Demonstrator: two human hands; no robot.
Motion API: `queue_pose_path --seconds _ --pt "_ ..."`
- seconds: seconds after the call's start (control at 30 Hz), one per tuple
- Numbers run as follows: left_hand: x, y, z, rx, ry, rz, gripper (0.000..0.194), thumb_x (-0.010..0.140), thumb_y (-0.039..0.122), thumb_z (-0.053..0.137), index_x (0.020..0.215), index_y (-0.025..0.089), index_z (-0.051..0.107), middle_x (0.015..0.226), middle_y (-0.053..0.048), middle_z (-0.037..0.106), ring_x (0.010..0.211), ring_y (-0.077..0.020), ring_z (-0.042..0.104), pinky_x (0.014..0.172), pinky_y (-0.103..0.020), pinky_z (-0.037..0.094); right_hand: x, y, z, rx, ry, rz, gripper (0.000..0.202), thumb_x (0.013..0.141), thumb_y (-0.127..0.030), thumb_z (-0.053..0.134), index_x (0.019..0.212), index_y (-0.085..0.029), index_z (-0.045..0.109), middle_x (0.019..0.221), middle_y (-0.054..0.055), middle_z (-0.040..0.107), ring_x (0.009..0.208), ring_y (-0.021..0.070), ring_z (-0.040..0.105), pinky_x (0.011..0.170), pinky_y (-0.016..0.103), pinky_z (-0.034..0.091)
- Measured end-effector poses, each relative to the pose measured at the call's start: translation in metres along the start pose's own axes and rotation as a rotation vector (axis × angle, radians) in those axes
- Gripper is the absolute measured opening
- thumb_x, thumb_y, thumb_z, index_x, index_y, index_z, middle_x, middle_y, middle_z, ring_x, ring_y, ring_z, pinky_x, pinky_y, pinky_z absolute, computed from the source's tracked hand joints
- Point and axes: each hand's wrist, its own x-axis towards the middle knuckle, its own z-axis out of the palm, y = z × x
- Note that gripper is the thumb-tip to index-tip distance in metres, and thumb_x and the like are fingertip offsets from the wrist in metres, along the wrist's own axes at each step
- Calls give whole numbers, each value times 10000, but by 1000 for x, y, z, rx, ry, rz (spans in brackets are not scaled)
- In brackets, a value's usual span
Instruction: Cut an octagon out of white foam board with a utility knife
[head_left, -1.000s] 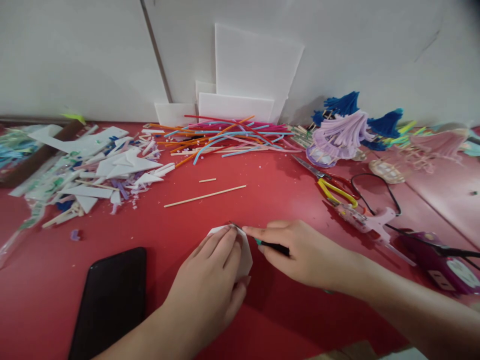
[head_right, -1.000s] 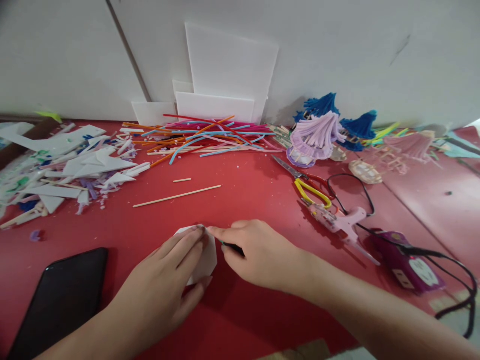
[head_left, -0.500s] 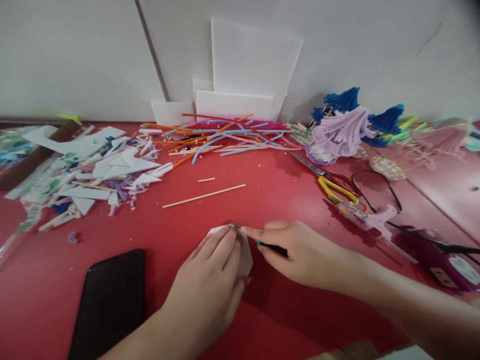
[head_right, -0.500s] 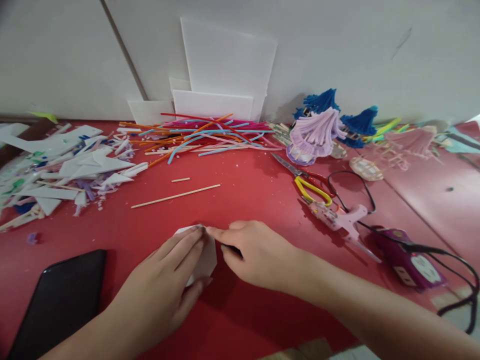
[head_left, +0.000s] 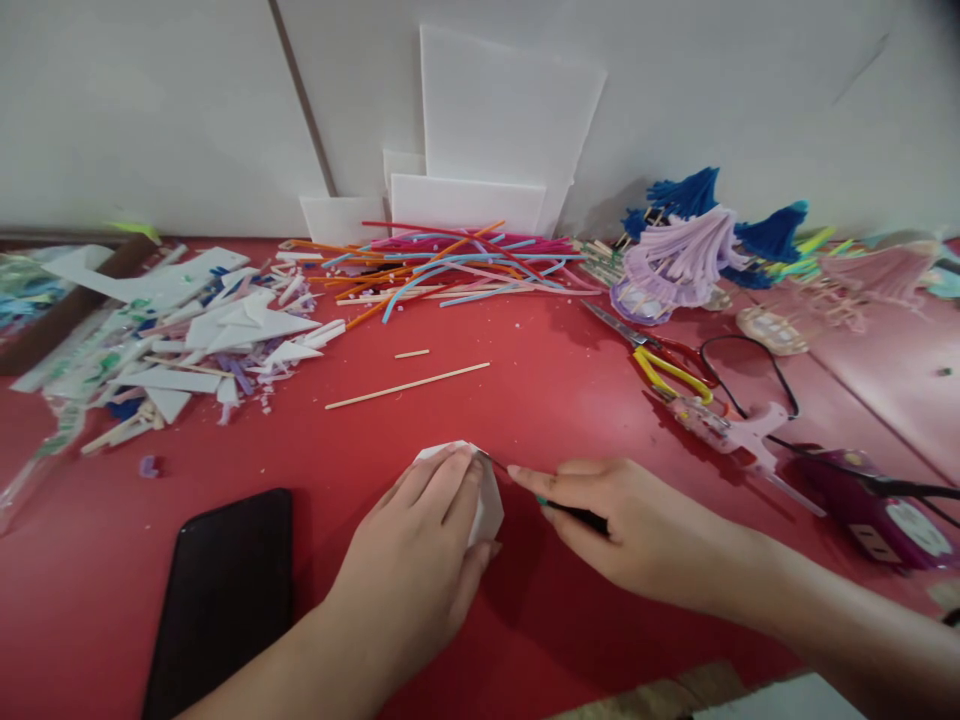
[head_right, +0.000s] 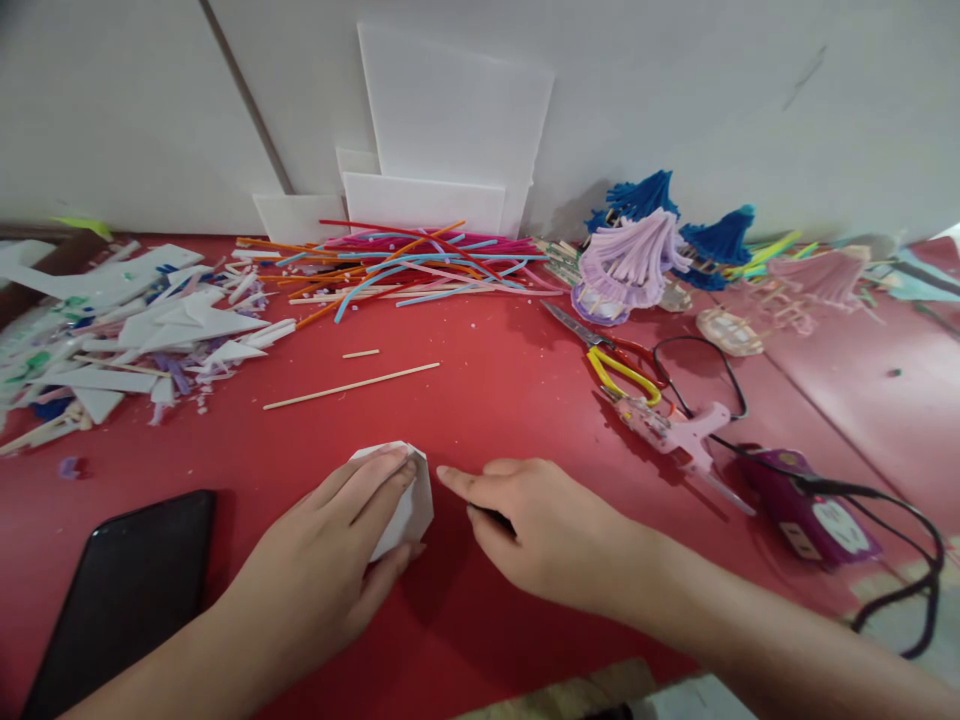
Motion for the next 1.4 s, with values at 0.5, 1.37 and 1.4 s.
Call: queue_pose_path --seconds 0.5,1.37,1.4 --pt "-4 -3 0 7 26 -29 530 826 282 577 1308 84 483 1258 -153 585 1223 -395 475 963 -558 484 -13 6 0 67 181 29 452 906 -150 462 1346 -159 566 961 92 733 812 173 678 719 275 524" --pt "-2 -3 -4 -20 -15 -74 526 789 252 606 1286 117 495 1273 -134 585 1203 -369 497 960 -538 490 12 -11 0 37 67 37 478 895 -128 447 1358 -178 559 899 93 744 751 195 694 706 310 533" --pt "-2 -2 -5 -21 -20 -76 534 789 254 610 1292 118 495 1279 -131 584 1201 -369 496 962 -539 487 8 -11 1 39 62 43 478 897 -128 444 1359 -174 557 904 95 745 758 198 696 710 315 537"
